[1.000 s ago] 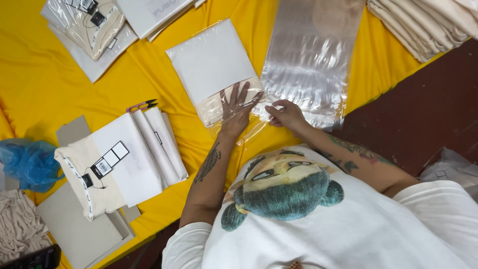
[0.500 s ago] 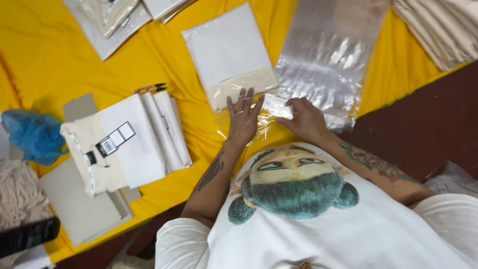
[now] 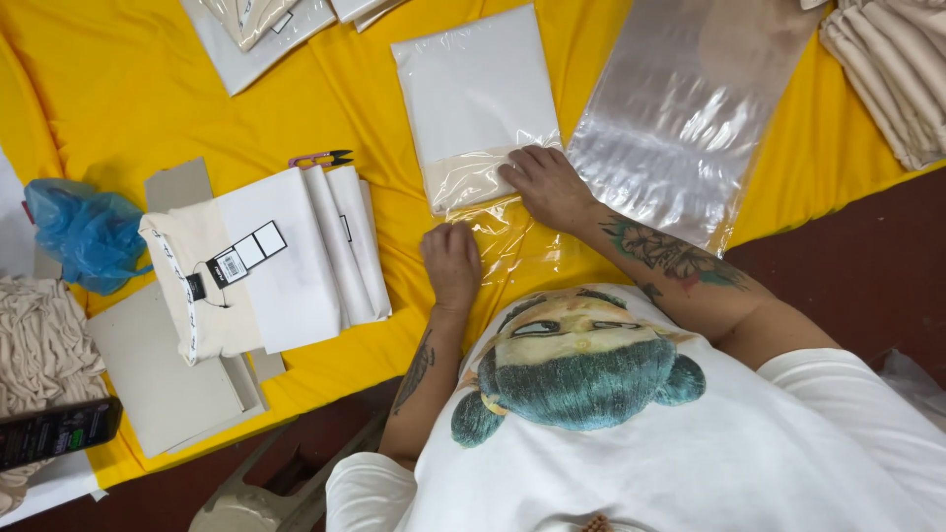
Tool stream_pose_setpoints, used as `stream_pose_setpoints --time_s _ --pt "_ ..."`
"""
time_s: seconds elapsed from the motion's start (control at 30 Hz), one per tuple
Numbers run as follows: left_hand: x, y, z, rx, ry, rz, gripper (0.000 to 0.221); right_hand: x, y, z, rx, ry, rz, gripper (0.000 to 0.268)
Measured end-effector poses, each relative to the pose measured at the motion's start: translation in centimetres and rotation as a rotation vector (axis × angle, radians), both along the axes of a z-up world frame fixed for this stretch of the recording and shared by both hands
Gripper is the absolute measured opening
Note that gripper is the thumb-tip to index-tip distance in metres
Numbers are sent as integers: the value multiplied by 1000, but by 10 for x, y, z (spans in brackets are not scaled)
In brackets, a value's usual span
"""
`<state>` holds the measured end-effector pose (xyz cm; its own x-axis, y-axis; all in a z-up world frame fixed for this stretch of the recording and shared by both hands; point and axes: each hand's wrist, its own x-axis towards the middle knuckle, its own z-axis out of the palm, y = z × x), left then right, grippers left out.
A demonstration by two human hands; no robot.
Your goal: Packaging folded t-shirts into individual clear plastic bags at a workstation.
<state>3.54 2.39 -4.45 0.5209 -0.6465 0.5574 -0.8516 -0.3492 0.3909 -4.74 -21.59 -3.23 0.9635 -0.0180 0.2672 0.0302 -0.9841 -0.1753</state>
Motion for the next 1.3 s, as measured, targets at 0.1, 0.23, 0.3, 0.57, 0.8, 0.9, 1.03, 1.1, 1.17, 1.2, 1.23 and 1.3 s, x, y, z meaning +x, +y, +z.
stream_pose_setpoints --time_s 0.1,0.23,0.3,0.57,0.8,0.9,1.03,1.1,1.17,1.2,1.23,1.3 --pt "18 1 -5 27 -134 229 34 2 -3 6 0 142 -8 47" --pt "38 -14 16 158 -75 239 58 10 -1 -5 -87 -5 -15 49" --pt "49 -21 18 184 -61 213 52 14 -6 -15 -111 -5 -6 46" --pt "83 -16 -11 141 -174 65 23 15 -14 4 -78 0 1 19" --pt "74 -2 -6 197 -126 57 11 -25 -9 32 -8 -76 91 24" --pt "56 14 20 253 -133 71 8 -57 -3 45 52 -121 175 17" --pt "30 45 46 282 -63 -25 14 -99 4 26 177 -102 223 19" --pt "23 50 51 267 -11 -61 25 -99 1 13 183 -139 231 18" --pt "18 52 60 242 -4 -117 11 -81 2 10 116 -257 157 21" --pt "15 49 61 247 3 -109 11 -68 3 19 123 -251 165 21" --pt "12 46 63 235 51 -199 13 -56 5 29 120 -264 160 26" --pt "8 46 58 224 105 -280 18 -44 5 31 122 -272 165 33"
